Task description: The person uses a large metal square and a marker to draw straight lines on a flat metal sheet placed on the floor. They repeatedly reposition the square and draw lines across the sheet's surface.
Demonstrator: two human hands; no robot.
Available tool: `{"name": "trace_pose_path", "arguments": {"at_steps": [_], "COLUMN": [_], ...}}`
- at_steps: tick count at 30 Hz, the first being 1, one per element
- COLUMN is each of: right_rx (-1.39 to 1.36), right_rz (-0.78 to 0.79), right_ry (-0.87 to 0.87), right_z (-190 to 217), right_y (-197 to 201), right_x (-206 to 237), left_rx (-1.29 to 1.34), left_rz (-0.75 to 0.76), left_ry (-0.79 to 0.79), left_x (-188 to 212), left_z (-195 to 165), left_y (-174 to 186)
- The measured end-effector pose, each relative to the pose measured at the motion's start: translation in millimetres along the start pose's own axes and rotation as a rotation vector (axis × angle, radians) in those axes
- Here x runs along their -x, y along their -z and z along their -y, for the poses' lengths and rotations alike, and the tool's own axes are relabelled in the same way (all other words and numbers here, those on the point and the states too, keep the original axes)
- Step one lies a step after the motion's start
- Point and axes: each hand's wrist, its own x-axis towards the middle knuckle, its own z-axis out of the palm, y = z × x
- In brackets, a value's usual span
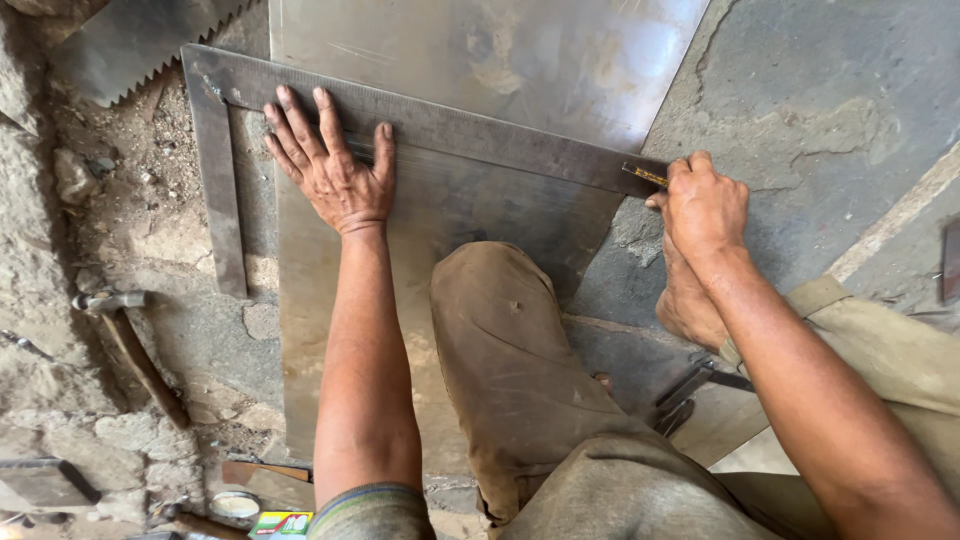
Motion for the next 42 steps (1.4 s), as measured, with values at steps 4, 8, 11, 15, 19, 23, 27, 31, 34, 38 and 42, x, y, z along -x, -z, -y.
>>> {"name": "trace_pose_path", "arguments": {"at_steps": [4,8,11,15,19,23,27,31,34,38,42], "right_rx": [0.003,0.003,-0.059,-0.501,-0.949,-0.541,-0.177,-0.109,-0.068,0.007,-0.091], "right_rz": [-0.001,0.034,0.011,0.001,0.257,0.224,-0.074,-0.252,-0.247,-0.028,0.259], "right_ry": [0.009,-0.011,0.007,0.053,0.138,0.448,0.848,1.027,0.991,0.813,0.614], "right_z": [-1,-1,-3,14,89,193,268,300,280,148,-38], "right_y": [-2,1,16,52,85,111,114,98,79,48,57], "right_x": [-2,-3,-9,-44,-109,-183,-224,-229,-218,-159,-62], "left_rx": [-0.005,0.004,0.02,0.029,0.046,0.05,0.076,0.094,0.096,0.069,0.102], "left_rz": [0.008,0.006,0.009,0.033,0.034,-0.034,-0.061,-0.023,-0.023,0.009,0.256], "left_ry": [-0.003,-0.001,-0.002,0.017,0.02,-0.005,-0.011,0.006,-0.003,-0.014,0.071], "left_x": [0,0,-2,-1,0,1,1,3,2,-1,-5], "left_z": [0,-1,-1,-1,-2,-2,-1,-1,0,3,4], "left_y": [1,0,-2,-3,-6,-10,-14,-17,-18,-12,1]}}
